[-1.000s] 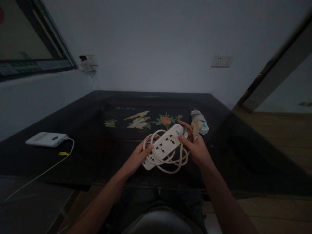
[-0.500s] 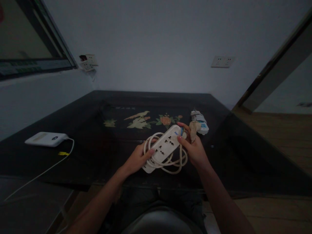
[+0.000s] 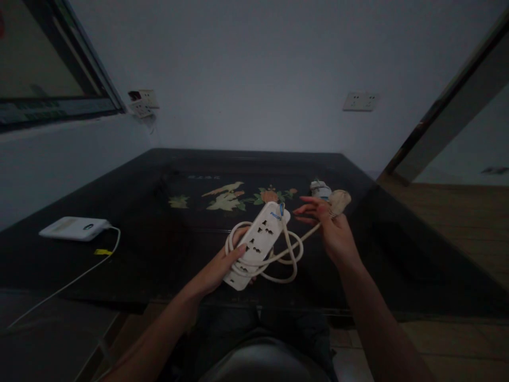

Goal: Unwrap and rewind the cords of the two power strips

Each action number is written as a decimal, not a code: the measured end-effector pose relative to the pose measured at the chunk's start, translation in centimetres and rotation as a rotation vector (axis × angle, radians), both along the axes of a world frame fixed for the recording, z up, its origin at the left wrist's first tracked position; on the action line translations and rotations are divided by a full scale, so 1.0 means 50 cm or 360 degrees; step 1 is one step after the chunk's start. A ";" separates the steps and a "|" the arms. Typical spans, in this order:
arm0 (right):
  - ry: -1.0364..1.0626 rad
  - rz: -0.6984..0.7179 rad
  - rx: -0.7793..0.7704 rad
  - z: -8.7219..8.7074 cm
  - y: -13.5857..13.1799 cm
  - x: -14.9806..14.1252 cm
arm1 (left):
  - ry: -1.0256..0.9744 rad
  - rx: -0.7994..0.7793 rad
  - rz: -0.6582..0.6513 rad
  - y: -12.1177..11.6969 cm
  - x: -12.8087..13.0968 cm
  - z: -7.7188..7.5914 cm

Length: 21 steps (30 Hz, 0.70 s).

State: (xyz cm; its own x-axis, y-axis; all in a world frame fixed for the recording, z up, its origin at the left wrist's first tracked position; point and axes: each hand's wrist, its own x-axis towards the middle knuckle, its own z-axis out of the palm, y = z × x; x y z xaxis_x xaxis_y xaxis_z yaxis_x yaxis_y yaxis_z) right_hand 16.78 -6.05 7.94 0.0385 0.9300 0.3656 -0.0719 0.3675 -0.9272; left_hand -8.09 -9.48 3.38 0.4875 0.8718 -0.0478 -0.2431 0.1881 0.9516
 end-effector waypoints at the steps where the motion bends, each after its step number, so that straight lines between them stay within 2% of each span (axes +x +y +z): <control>1: -0.0031 -0.0037 0.0005 0.002 0.001 0.009 | 0.0024 -0.0038 0.0012 0.000 -0.003 0.003; 9: -0.0151 -0.0168 -0.0163 0.006 -0.004 0.056 | 0.0213 -0.0049 -0.0006 -0.001 -0.011 0.001; 13: -0.0396 -0.0071 -0.0065 0.029 -0.021 0.065 | 0.0508 0.0098 0.0193 0.008 -0.015 0.002; 15: -0.0561 -0.0041 -0.0008 0.045 -0.033 0.060 | 0.0678 0.0209 0.0334 0.011 -0.017 0.010; 17: -0.0742 -0.0001 0.0042 0.059 -0.045 0.045 | 0.0769 0.0318 0.0389 0.011 -0.015 0.021; 21: -0.1219 0.0068 0.0200 0.083 -0.062 -0.008 | 0.0695 0.0523 0.0253 0.007 -0.009 0.035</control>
State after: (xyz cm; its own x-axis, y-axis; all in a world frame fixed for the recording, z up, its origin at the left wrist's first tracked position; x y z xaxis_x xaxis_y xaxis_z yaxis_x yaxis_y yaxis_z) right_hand 16.36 -9.15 12.11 -0.3025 0.8748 0.3783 0.5558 0.4844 -0.6756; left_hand -8.54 -9.11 5.15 0.3449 0.9360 0.0707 0.1848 -0.1416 0.9725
